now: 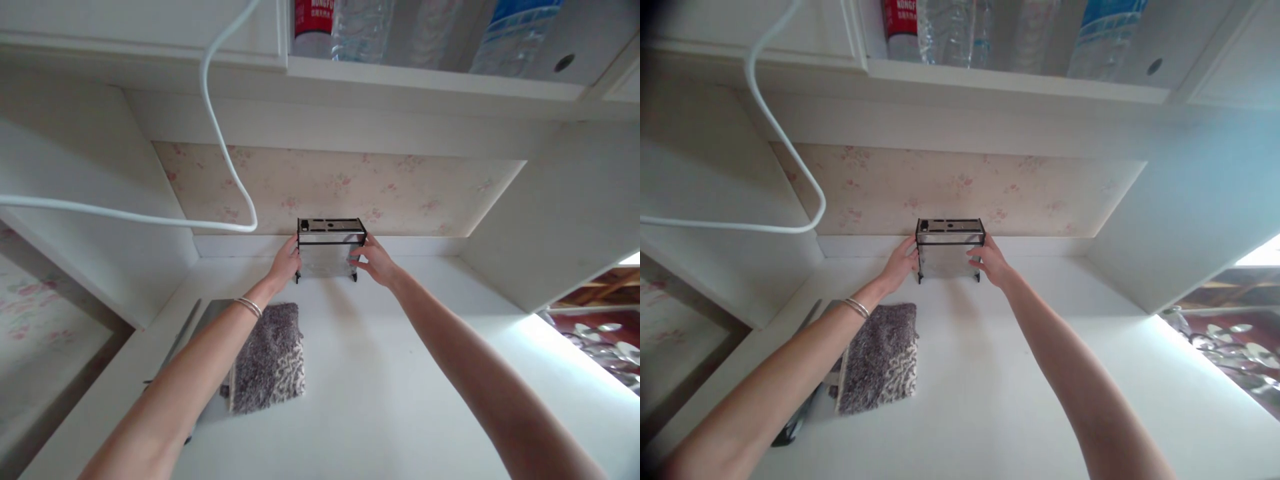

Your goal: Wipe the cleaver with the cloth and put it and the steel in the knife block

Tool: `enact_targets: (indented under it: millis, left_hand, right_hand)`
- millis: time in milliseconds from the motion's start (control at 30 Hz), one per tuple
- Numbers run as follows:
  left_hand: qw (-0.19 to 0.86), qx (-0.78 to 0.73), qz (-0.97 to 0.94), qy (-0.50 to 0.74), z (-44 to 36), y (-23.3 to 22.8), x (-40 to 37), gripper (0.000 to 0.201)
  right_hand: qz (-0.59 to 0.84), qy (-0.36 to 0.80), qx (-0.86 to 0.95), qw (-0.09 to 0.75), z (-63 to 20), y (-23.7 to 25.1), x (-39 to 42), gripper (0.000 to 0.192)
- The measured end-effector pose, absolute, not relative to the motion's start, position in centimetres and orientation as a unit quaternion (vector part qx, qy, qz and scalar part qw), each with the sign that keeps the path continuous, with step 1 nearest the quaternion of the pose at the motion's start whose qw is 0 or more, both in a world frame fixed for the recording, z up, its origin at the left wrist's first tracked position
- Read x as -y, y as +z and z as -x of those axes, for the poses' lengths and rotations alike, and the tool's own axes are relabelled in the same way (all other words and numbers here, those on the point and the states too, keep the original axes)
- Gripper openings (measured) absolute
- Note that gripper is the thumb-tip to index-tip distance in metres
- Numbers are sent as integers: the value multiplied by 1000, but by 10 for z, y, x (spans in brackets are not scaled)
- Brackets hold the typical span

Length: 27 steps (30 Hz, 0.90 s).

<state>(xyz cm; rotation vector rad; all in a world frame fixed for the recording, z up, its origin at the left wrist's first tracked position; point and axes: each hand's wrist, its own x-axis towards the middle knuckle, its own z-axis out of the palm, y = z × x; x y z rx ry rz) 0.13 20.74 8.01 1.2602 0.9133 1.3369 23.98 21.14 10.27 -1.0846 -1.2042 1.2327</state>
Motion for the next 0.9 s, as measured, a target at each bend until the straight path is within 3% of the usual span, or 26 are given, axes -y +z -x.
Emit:
enact_targets:
  millis: [533,667,767,900]
  left_hand:
    - [520,-357,-530,567,6,67,-236,88]
    - [503,-404,-536,544,6,77,-230,84]
    - [440,-474,-529,549,12,83,-211,67]
    - [347,-552,-506,565,33,76,-155,27]
  right_hand:
    - [411,551,514,513,-239,90,-231,70]
    - [462,532,485,519,-242,84,-227,75]
    - [525,533,430,505,-236,64,-207,73]
    - [518,674,361,383,-210,27,-152,61]
